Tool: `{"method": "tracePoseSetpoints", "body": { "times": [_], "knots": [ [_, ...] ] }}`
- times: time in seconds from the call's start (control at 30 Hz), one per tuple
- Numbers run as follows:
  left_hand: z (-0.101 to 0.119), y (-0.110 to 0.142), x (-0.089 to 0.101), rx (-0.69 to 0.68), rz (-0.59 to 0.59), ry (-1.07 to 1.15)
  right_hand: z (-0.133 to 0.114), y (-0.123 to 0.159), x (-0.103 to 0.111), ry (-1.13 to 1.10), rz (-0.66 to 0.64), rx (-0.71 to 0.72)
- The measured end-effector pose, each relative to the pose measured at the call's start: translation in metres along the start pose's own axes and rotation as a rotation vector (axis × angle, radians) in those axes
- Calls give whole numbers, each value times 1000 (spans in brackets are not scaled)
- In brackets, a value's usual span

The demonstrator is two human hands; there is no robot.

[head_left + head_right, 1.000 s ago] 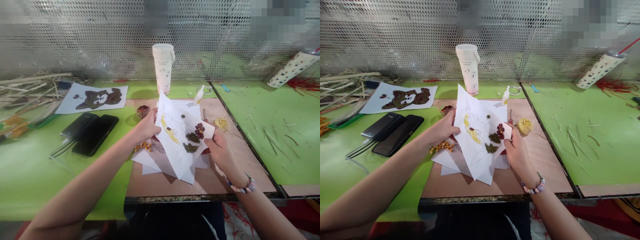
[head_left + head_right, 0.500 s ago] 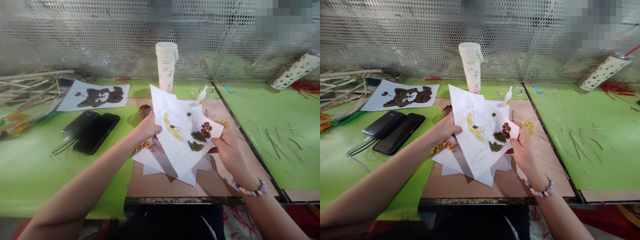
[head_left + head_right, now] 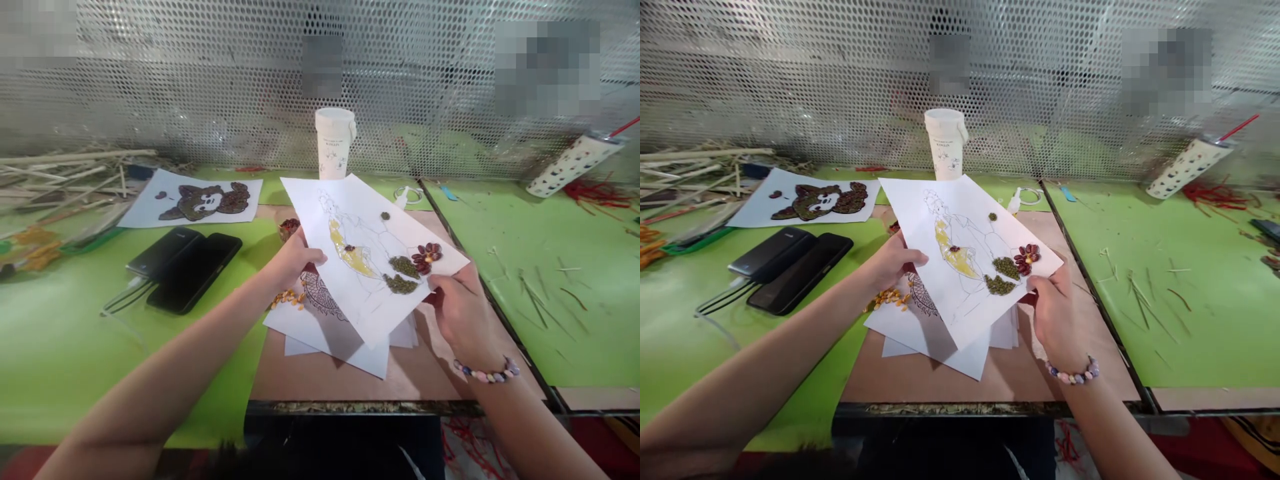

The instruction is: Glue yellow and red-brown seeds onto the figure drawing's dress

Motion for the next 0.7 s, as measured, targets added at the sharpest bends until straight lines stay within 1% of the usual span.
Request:
{"method": "tracePoseSetpoints", "body": {
  "times": [0.13,0.23,0.37,0.47,0.57,0.63,0.7],
  "knots": [
    [-1,2,-2,29,-27,88,7,-7,4,-58,24,-24],
    [1,4,-3,38,-42,156,13,-9,2,-93,13,-43],
    [0,7,-7,62,-86,236,12,-9,-1,-142,6,-41],
    [0,10,-19,29,-167,362,11,-10,-2,-169,2,-48],
    [4,16,-37,-23,-272,506,10,-10,-3,-186,-17,-57],
    [10,20,-47,-68,-305,569,8,-9,-3,-192,-17,-43],
    [18,22,-53,-124,-314,611,5,-6,-3,-186,-18,-16]
  ]
}}
Point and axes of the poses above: each hand's wrist, its own y-axis away from the middle knuckle, its own x-axis out of the back of the hand, z = x × y, the point moved 9 cm from there along -y, towards the middle knuckle, and after that the axes turned 6 degrees about y, right-handed, at the moved point
